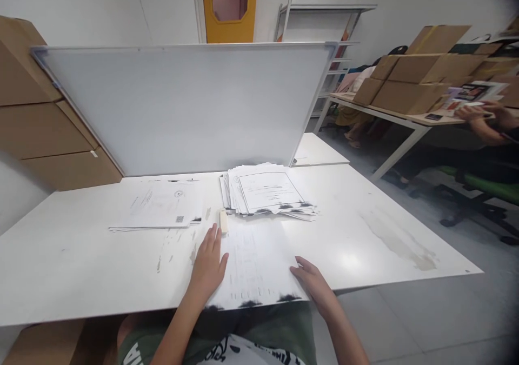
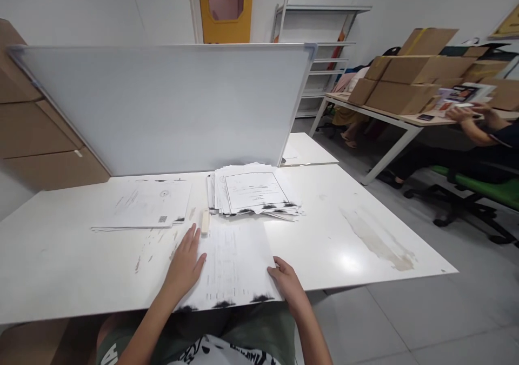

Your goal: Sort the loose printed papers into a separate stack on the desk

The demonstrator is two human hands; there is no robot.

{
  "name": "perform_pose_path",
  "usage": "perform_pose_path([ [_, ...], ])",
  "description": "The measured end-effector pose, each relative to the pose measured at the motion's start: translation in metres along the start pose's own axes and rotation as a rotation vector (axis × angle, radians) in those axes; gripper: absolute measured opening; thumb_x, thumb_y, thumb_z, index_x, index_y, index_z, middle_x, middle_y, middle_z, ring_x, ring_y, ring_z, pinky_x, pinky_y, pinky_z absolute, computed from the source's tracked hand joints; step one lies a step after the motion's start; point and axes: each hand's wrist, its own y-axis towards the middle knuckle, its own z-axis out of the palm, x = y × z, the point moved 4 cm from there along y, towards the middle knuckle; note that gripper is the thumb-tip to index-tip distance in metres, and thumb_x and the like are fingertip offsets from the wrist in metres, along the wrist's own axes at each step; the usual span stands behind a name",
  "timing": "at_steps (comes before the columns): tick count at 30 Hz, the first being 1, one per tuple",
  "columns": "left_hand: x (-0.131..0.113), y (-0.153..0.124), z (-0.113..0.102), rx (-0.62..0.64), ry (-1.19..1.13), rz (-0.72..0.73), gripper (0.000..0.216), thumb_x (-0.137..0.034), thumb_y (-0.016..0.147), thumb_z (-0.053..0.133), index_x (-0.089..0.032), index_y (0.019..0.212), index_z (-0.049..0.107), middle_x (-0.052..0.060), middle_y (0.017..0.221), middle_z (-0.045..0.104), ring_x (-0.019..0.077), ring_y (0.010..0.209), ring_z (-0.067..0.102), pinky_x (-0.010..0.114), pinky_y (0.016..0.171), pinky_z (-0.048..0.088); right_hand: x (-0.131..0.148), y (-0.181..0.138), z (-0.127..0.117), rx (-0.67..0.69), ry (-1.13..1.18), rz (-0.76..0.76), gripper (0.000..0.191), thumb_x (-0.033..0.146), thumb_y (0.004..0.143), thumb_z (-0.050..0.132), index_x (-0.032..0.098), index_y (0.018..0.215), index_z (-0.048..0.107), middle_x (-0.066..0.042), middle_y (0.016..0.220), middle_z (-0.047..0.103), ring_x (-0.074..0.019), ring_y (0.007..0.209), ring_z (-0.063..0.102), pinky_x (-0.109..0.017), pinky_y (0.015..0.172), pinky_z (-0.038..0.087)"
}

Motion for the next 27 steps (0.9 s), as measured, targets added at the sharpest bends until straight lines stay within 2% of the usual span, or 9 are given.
perform_pose_path([
  [4,-0.005,0.015,0.025,0.084,0.061,0.025,0.055,-0.028,0.096,0.029,-0.016,0.149,0.019,0.009,0.154,0.026,0.0248,0.143,0.017,0.046,0.113,0.026,0.002,0.000,0.001,0.024,-0.072,-0.013,0.031,0.033,0.054,0.069,0.019,0.081,0.072,-0.009,0.085,0.074,-0.0296,0.089,0.067,-0.034,0.072,0.050],
  [8,-0.001,0.016,0.037,0.085,0.126,-0.014,0.051,-0.026,0.097,0.027,-0.016,0.147,0.027,0.007,0.151,0.032,0.0237,0.142,0.021,0.045,0.113,0.029,0.000,0.005,0.000,0.058,-0.081,-0.019,0.034,0.036,0.054,0.068,0.019,0.083,0.071,-0.010,0.089,0.074,-0.0311,0.092,0.066,-0.036,0.073,0.050],
  [13,-0.005,0.016,0.039,0.104,0.286,-0.044,0.065,0.003,0.081,0.028,-0.016,0.142,0.038,0.006,0.149,0.037,0.0251,0.140,0.025,0.049,0.113,0.025,-0.001,0.008,-0.001,0.078,-0.080,-0.014,0.035,0.037,0.053,0.069,0.019,0.083,0.070,-0.010,0.089,0.074,-0.0307,0.091,0.066,-0.038,0.080,0.049],
  [15,-0.007,0.019,0.036,0.127,0.315,-0.047,0.070,0.007,0.075,0.029,-0.016,0.140,0.042,0.006,0.148,0.038,0.0257,0.140,0.025,0.050,0.114,0.023,-0.002,0.008,-0.002,0.057,-0.091,-0.023,0.033,0.037,0.052,0.070,0.019,0.080,0.070,-0.010,0.088,0.073,-0.0307,0.091,0.065,-0.037,0.079,0.049],
  [18,-0.010,0.027,0.028,0.172,0.265,-0.029,0.066,0.005,0.076,0.031,-0.011,0.138,0.045,0.008,0.146,0.041,0.0279,0.140,0.026,0.049,0.114,0.025,-0.008,0.009,-0.003,0.047,-0.084,-0.053,0.033,0.038,0.053,0.071,0.019,0.080,0.070,-0.010,0.084,0.073,-0.0290,0.084,0.066,-0.035,0.074,0.050],
  [21,-0.010,0.031,0.011,0.161,0.134,-0.010,0.054,-0.006,0.085,0.032,-0.012,0.138,0.045,0.008,0.145,0.043,0.0285,0.138,0.029,0.048,0.112,0.029,-0.013,0.007,-0.004,0.101,-0.052,-0.087,0.033,0.037,0.056,0.071,0.019,0.084,0.069,-0.006,0.078,0.072,-0.0248,0.072,0.065,-0.032,0.066,0.048],
  [23,-0.008,0.025,-0.007,0.072,0.035,-0.021,0.051,-0.015,0.091,0.031,-0.016,0.141,0.041,0.006,0.148,0.039,0.0266,0.139,0.029,0.047,0.112,0.030,-0.015,0.001,-0.009,0.108,-0.026,-0.074,0.028,0.034,0.059,0.068,0.019,0.082,0.069,-0.003,0.071,0.070,-0.0219,0.064,0.063,-0.029,0.060,0.046],
  [25,-0.001,0.009,-0.027,-0.044,-0.052,-0.088,0.049,-0.023,0.094,0.030,-0.019,0.141,0.039,0.005,0.150,0.036,0.0241,0.139,0.029,0.047,0.112,0.031,-0.016,-0.006,-0.021,0.051,-0.002,-0.045,0.024,0.031,0.060,0.066,0.019,0.080,0.069,-0.001,0.066,0.068,-0.0208,0.061,0.062,-0.027,0.056,0.045],
  [27,0.013,-0.017,-0.045,-0.135,-0.128,-0.194,0.045,-0.030,0.094,0.032,-0.022,0.136,0.047,0.004,0.146,0.042,0.0228,0.137,0.035,0.045,0.111,0.033,-0.014,-0.013,-0.035,-0.023,0.022,-0.030,0.025,0.031,0.059,0.067,0.019,0.081,0.069,-0.001,0.068,0.069,-0.0220,0.064,0.063,-0.028,0.058,0.046],
])
